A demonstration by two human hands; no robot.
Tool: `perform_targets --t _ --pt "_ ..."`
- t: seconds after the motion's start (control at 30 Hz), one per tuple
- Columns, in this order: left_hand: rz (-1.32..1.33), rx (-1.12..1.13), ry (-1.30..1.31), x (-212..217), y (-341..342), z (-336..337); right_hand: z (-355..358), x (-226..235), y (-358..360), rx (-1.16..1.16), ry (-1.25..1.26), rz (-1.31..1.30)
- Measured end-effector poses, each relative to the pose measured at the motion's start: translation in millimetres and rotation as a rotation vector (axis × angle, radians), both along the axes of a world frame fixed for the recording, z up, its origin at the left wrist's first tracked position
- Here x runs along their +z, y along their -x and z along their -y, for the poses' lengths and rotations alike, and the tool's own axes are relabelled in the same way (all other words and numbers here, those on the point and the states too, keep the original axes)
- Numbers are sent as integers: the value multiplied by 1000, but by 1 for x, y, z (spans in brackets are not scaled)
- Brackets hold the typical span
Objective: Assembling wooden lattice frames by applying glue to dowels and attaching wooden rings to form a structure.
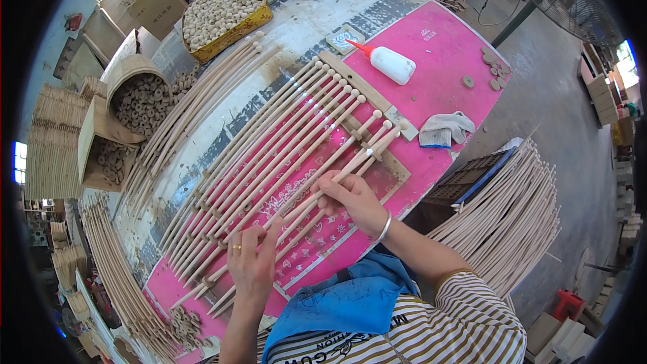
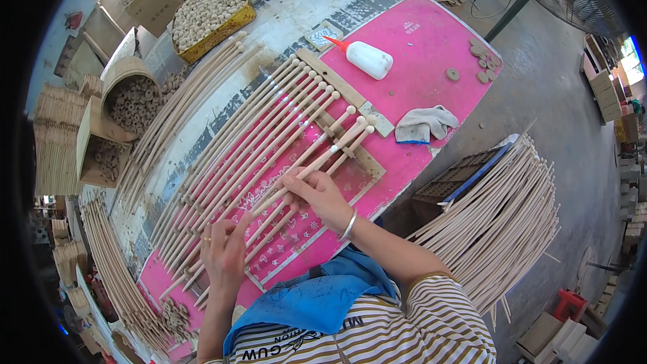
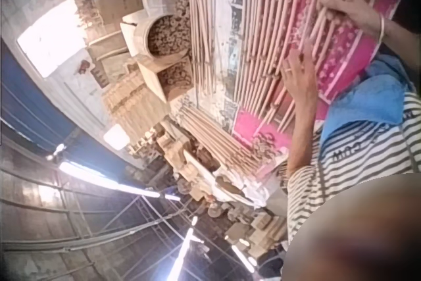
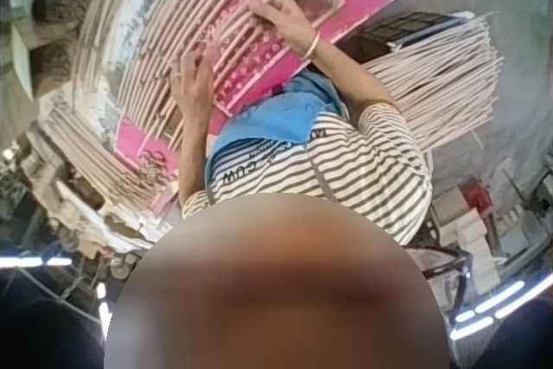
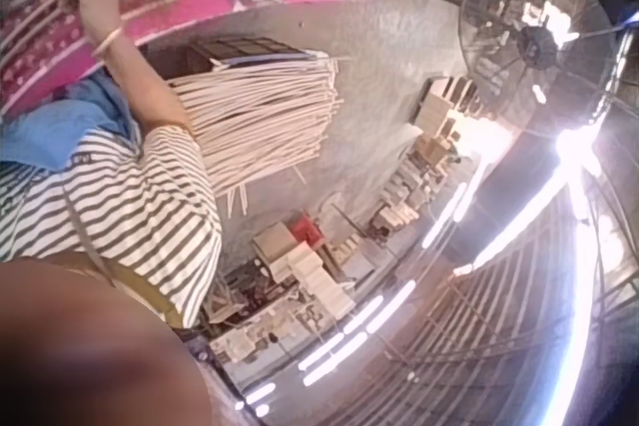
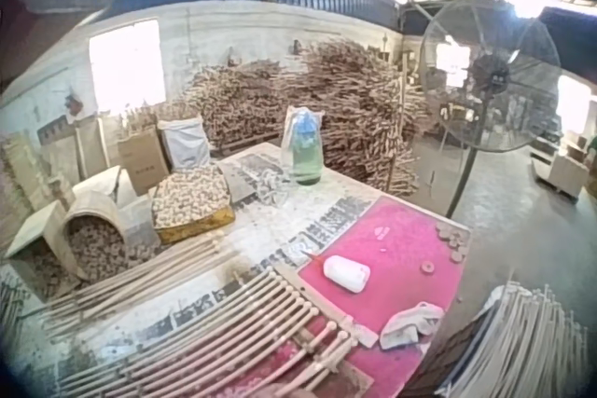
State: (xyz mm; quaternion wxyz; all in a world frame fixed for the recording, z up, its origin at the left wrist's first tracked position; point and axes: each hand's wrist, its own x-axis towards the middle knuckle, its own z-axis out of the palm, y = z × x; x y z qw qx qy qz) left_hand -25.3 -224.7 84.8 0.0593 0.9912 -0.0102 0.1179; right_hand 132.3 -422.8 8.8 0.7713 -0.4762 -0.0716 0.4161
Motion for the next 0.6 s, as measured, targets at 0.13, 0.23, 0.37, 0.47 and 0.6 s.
perform_targets --t 0.13,0.23,0.37,0.47,0.6 --pt "-92 227 143 28 34 -19 7 2 -3 -152 -1 41" --pt "-135 284 163 27 73 -53 21 4 -12 -161 -18 55" --pt "-287 269 441 27 83 -58 26 5 -11 -170 -16 45" --pt "-273 386 545 28 95 -60 33 2 -13 -174 -22 47" --pt "-323 369 738 22 93 -59 20 10 1 -97 14 44"
